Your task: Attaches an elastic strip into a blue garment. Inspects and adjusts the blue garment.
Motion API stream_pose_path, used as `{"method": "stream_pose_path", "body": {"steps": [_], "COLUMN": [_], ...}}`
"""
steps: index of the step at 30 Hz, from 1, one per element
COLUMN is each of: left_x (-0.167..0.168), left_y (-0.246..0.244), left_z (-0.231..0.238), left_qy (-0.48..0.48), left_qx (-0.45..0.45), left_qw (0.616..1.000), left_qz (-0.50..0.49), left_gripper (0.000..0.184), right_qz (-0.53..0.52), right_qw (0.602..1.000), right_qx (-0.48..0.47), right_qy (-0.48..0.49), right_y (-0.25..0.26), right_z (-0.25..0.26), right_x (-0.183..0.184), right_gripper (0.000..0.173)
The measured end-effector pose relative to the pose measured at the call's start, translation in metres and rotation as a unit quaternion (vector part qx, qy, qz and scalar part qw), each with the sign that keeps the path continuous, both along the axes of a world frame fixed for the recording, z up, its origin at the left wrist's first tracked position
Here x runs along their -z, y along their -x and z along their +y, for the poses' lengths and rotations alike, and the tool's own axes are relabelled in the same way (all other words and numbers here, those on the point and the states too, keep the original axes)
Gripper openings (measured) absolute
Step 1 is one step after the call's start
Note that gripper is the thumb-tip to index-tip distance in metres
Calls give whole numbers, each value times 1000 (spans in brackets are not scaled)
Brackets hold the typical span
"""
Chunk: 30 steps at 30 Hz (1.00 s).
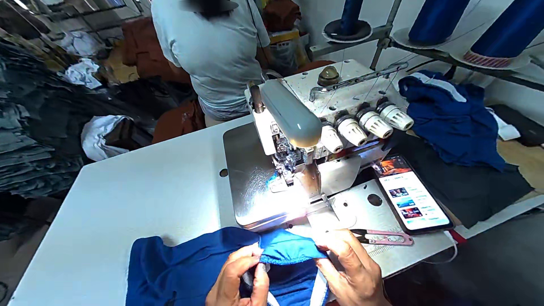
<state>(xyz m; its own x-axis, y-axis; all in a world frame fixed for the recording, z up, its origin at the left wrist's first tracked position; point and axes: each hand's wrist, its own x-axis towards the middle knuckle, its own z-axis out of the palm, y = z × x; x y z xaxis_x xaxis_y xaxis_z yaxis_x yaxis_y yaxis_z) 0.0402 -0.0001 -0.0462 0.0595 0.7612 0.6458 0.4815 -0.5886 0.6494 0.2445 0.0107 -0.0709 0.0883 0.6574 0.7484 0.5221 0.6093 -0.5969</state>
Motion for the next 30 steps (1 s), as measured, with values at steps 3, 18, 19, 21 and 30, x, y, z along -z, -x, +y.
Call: {"method": "stream_pose_path", "body": {"steps": [3, 18, 19, 21, 30], "left_x": [5, 6, 8, 10, -129], "left_y": [2, 14, 13, 11, 30], "left_z": [1, -4, -5, -9, 76], "left_qy": [-1, -26, -22, -13, -47], "left_qx": [10, 2, -4, -14, 69], "left_qw": [1000, 998, 998, 999, 964], "left_qz": [6, 52, 53, 40, 254], "left_gripper": [13, 4, 4, 6, 21], "right_qz": [-9, 0, -1, -16, 198], "right_qw": [1000, 999, 999, 999, 933], "right_qx": [-6, -35, -38, -38, -162], "right_qy": [-7, -4, -7, -6, 255], "right_y": [-1, -4, -4, -5, 4], "right_z": [-1, -2, -2, -2, 7], "right_x": [1, 4, 5, 6, -84], "right_gripper": [10, 5, 5, 7, 5]}}
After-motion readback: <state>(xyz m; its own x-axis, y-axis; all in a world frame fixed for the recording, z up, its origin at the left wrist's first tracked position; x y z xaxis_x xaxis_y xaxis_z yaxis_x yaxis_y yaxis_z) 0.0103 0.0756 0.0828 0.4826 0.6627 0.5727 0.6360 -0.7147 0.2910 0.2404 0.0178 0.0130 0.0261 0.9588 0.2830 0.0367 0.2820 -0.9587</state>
